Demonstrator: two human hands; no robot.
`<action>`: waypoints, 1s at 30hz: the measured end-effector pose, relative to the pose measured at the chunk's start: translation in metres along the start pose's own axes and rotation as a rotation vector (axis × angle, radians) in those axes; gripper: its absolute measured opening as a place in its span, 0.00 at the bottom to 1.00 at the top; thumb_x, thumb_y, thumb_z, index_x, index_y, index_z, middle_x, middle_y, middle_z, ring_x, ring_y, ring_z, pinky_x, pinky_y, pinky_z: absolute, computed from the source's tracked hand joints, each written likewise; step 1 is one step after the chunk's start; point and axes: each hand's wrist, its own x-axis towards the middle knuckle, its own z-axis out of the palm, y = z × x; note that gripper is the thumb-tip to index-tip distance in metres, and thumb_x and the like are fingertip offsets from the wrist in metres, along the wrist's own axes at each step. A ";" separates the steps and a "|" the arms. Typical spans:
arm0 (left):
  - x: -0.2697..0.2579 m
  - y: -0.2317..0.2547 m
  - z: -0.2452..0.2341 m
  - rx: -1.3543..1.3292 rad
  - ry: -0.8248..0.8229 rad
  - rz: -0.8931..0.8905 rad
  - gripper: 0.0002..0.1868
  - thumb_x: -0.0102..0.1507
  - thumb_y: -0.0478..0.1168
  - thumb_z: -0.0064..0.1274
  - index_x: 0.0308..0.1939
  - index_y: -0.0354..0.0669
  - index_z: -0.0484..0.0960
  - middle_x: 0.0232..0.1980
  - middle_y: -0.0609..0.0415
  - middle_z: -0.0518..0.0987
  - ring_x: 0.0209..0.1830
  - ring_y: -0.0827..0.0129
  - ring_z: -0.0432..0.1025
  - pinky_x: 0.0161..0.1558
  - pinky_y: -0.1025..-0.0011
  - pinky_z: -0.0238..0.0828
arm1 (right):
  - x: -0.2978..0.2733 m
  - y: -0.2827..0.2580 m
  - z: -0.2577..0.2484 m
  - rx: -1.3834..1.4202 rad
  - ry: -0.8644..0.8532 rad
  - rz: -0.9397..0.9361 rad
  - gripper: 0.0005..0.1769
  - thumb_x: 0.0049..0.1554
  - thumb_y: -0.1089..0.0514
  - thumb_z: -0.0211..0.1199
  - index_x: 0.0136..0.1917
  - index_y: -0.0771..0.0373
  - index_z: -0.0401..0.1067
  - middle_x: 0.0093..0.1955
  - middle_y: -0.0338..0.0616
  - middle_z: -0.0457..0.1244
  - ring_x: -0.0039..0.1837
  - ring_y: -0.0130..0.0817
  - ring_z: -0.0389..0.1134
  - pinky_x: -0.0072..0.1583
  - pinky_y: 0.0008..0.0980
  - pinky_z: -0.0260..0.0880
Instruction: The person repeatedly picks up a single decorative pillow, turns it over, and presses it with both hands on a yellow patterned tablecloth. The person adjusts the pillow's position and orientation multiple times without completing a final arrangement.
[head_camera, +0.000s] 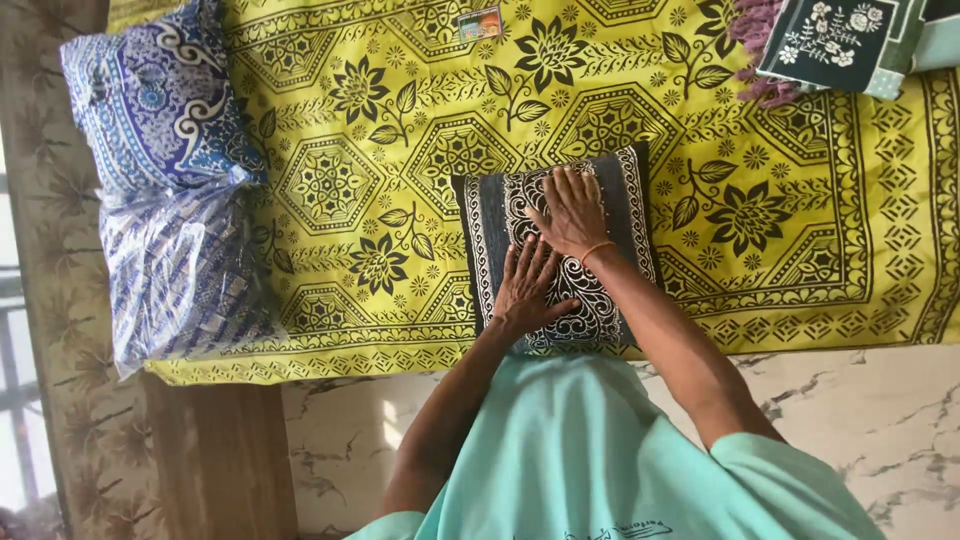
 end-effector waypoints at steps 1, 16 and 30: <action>-0.003 0.006 0.003 -0.023 0.030 0.013 0.59 0.60 0.82 0.31 0.82 0.47 0.43 0.85 0.43 0.42 0.85 0.52 0.32 0.79 0.49 0.19 | -0.001 0.003 0.000 -0.018 -0.060 0.002 0.45 0.66 0.28 0.29 0.83 0.60 0.45 0.84 0.61 0.40 0.85 0.54 0.36 0.80 0.55 0.27; -0.005 0.000 0.001 -0.128 0.142 0.041 0.56 0.63 0.79 0.34 0.82 0.44 0.50 0.85 0.42 0.47 0.86 0.51 0.37 0.81 0.45 0.24 | -0.027 0.030 0.021 0.085 0.143 0.066 0.44 0.69 0.32 0.30 0.82 0.67 0.47 0.84 0.61 0.43 0.85 0.53 0.39 0.81 0.55 0.29; 0.048 -0.048 -0.015 -0.154 0.156 -0.332 0.47 0.70 0.71 0.25 0.83 0.45 0.43 0.86 0.41 0.37 0.86 0.49 0.28 0.78 0.47 0.16 | -0.045 0.056 0.004 0.164 0.143 0.285 0.41 0.70 0.36 0.32 0.84 0.66 0.41 0.86 0.63 0.39 0.86 0.58 0.36 0.82 0.58 0.30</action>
